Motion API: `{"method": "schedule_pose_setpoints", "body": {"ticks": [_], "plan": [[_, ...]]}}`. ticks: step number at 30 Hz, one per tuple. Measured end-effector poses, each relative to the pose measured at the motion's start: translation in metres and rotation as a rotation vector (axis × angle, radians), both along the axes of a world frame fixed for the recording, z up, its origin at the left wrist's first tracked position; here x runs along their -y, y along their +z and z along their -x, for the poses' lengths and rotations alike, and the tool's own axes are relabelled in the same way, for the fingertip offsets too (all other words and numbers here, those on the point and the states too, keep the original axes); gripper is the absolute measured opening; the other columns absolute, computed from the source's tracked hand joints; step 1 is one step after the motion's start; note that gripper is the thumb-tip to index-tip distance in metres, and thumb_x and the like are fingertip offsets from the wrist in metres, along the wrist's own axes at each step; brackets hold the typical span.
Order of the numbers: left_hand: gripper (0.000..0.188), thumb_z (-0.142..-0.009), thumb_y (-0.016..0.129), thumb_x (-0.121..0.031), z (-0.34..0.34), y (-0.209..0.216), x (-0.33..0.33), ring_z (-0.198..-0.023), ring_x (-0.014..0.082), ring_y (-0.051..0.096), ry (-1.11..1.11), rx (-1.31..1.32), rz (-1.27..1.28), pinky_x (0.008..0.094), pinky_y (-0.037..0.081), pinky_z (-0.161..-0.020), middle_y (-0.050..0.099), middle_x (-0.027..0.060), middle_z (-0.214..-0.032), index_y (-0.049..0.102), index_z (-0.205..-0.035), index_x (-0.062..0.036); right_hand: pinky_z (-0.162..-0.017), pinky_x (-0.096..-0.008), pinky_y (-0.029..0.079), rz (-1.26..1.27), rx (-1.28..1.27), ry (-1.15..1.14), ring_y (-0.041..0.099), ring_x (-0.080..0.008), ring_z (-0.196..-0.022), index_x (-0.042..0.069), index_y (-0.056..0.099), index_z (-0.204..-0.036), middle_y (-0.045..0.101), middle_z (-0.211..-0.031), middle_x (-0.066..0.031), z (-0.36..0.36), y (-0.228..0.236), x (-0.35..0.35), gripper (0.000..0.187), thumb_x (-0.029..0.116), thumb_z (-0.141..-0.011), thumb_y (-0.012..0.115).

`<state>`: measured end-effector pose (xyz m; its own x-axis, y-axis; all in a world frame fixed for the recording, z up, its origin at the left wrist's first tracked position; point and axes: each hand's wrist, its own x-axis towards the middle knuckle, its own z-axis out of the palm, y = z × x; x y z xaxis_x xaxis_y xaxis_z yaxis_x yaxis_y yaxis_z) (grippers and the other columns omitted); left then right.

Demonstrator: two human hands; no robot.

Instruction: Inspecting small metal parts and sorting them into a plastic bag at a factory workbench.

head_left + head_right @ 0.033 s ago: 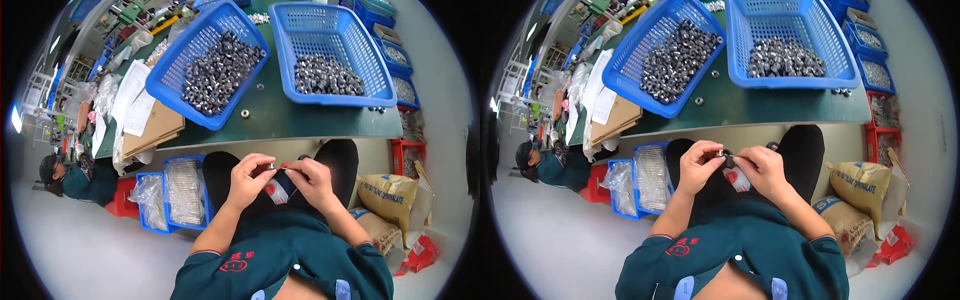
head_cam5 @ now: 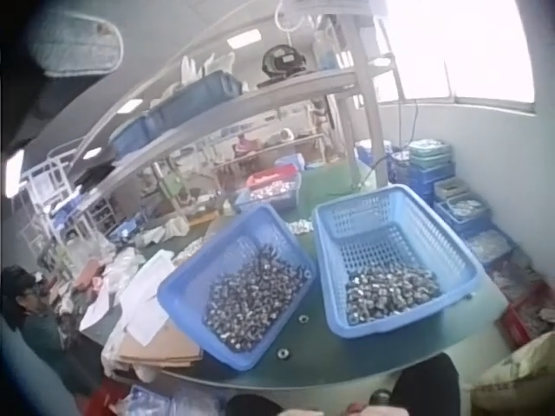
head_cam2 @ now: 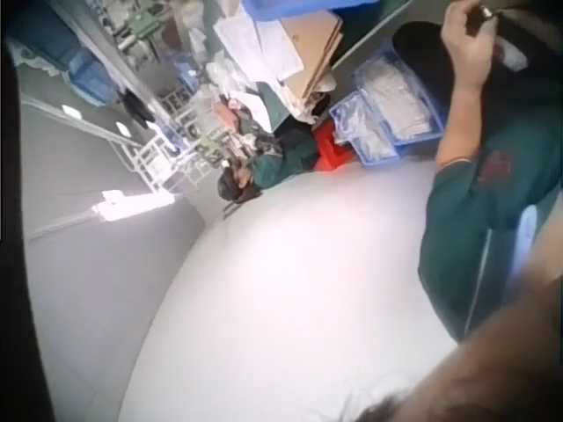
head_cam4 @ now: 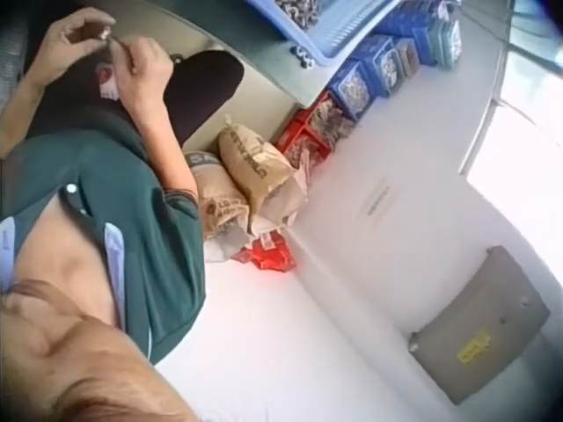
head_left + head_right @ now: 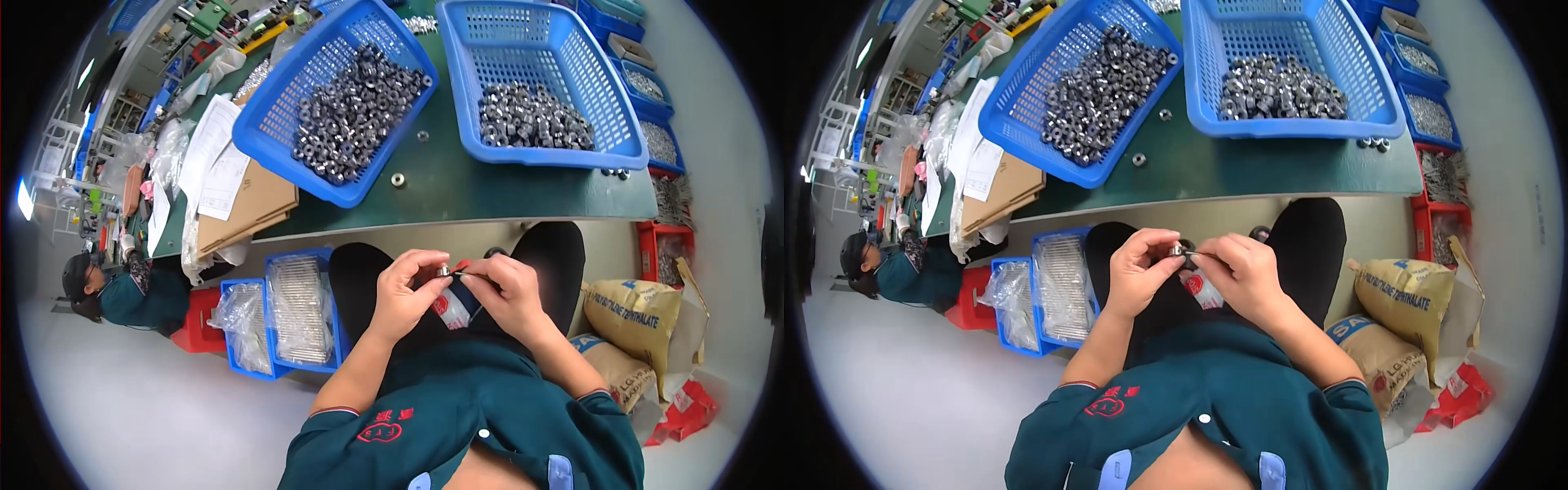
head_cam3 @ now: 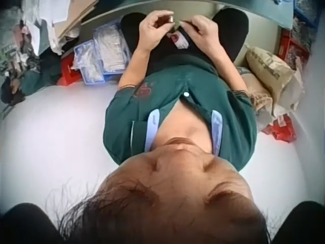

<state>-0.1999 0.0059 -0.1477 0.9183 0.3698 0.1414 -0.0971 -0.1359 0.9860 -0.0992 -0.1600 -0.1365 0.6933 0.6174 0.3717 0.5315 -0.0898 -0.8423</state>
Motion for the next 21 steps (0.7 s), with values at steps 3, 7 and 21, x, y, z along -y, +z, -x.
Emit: {"method": "schedule_pose_setpoints", "body": {"ticks": [3,7,21], "plan": [[0.034,-0.079,0.07,0.008,0.004,-0.007,0.003,-0.084,0.0104,0.063,-0.032,-0.018,0.075,0.0233,0.051,-0.071,0.065,0.0043,-0.098,0.067,-0.111,-0.0036,-0.054,-0.0348,0.049,0.025,0.009,0.018,0.062,-0.0264,-0.063,0.005,0.067,-0.082,0.064,-0.071,-0.0098,0.005,-0.01,-0.001,0.009,0.006,-0.076,0.074],[0.043,-0.075,0.07,0.01,0.009,-0.001,0.002,-0.077,0.0118,0.064,-0.082,-0.034,-0.068,0.0237,0.051,-0.066,0.067,0.0057,-0.09,0.066,-0.114,-0.0048,-0.054,-0.0351,0.048,0.059,0.115,0.024,0.06,-0.0242,-0.061,0.005,0.067,-0.081,0.06,-0.067,-0.0078,0.012,-0.015,0.004,0.012,0.006,-0.071,0.075],[0.046,-0.068,0.066,0.013,0.015,-0.001,0.007,-0.069,0.0245,0.063,-0.106,0.073,-0.497,0.0324,0.051,-0.063,0.066,0.0112,-0.082,0.067,-0.11,-0.0047,-0.054,-0.0333,0.049,0.247,-0.283,0.052,0.065,-0.0254,-0.06,0.0,0.068,-0.081,0.066,-0.067,-0.0108,0.026,-0.01,0.004,0.011,0.011,-0.082,0.069]]}}
